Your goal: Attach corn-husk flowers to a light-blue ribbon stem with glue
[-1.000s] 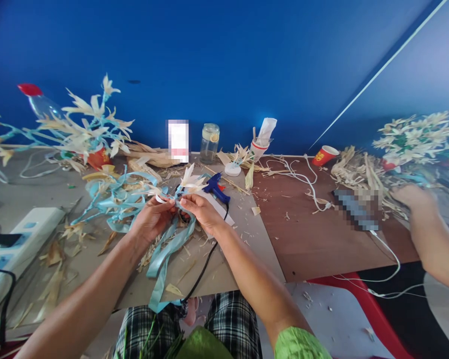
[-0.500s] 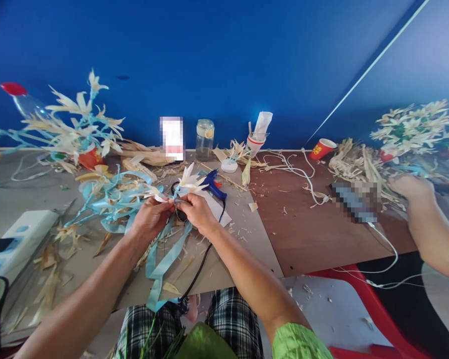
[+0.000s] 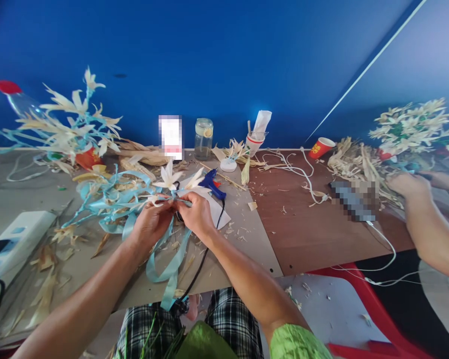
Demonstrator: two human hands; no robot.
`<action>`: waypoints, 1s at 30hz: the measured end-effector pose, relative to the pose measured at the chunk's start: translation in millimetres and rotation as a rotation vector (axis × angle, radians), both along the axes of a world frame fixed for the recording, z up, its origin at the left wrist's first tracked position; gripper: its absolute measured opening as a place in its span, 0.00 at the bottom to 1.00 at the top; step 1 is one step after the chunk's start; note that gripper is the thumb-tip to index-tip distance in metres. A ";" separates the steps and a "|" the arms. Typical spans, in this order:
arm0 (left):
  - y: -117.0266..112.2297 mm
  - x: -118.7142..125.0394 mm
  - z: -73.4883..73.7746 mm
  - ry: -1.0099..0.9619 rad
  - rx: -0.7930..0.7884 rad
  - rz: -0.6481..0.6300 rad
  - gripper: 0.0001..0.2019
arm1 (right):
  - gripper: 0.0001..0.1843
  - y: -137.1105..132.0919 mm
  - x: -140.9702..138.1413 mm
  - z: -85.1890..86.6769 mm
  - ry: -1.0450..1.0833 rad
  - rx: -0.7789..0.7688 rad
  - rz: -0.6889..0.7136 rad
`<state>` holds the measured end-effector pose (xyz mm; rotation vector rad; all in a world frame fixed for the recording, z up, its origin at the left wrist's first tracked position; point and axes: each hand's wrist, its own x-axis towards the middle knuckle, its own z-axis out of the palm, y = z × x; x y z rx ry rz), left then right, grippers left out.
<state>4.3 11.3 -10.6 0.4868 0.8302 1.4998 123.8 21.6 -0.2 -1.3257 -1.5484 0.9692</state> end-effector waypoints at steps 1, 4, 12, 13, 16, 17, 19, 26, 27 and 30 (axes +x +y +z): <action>-0.2 0.2 -0.3 0.001 0.017 -0.016 0.06 | 0.08 1.0 0.9 -0.6 0.015 0.001 -0.001; 0.0 -0.6 -0.2 0.013 0.039 -0.035 0.08 | 0.07 4.1 2.3 -4.0 0.064 -0.020 -0.011; 3.1 -10.5 -3.4 -0.006 -0.004 -0.192 0.11 | 0.09 4.6 -1.5 -8.5 0.318 -0.177 0.079; 3.5 -11.4 -4.0 -0.018 -0.014 -0.214 0.11 | 0.09 4.3 -1.4 -7.8 0.342 -0.191 0.090; 3.4 -13.8 -4.3 -0.044 -0.023 -0.311 0.12 | 0.09 4.0 0.4 -4.2 0.438 -0.272 0.146; 2.8 -14.7 -3.9 -0.051 -0.023 -0.354 0.13 | 0.10 4.2 1.5 -2.5 0.477 -0.317 0.173; 0.8 -16.9 -2.5 -0.063 -0.036 -0.424 0.15 | 0.12 5.0 4.0 1.1 0.542 -0.430 0.242; -2.6 -22.4 0.0 -0.022 -0.066 -0.476 0.12 | 0.15 8.7 8.2 1.6 0.506 -0.542 0.318; -1.6 -22.4 -1.0 -0.019 -0.046 -0.469 0.12 | 0.15 8.6 7.6 -0.1 0.496 -0.519 0.306; 2.7 -21.2 -5.5 -0.010 -0.027 -0.429 0.12 | 0.10 7.1 5.5 -3.9 0.386 -0.353 0.258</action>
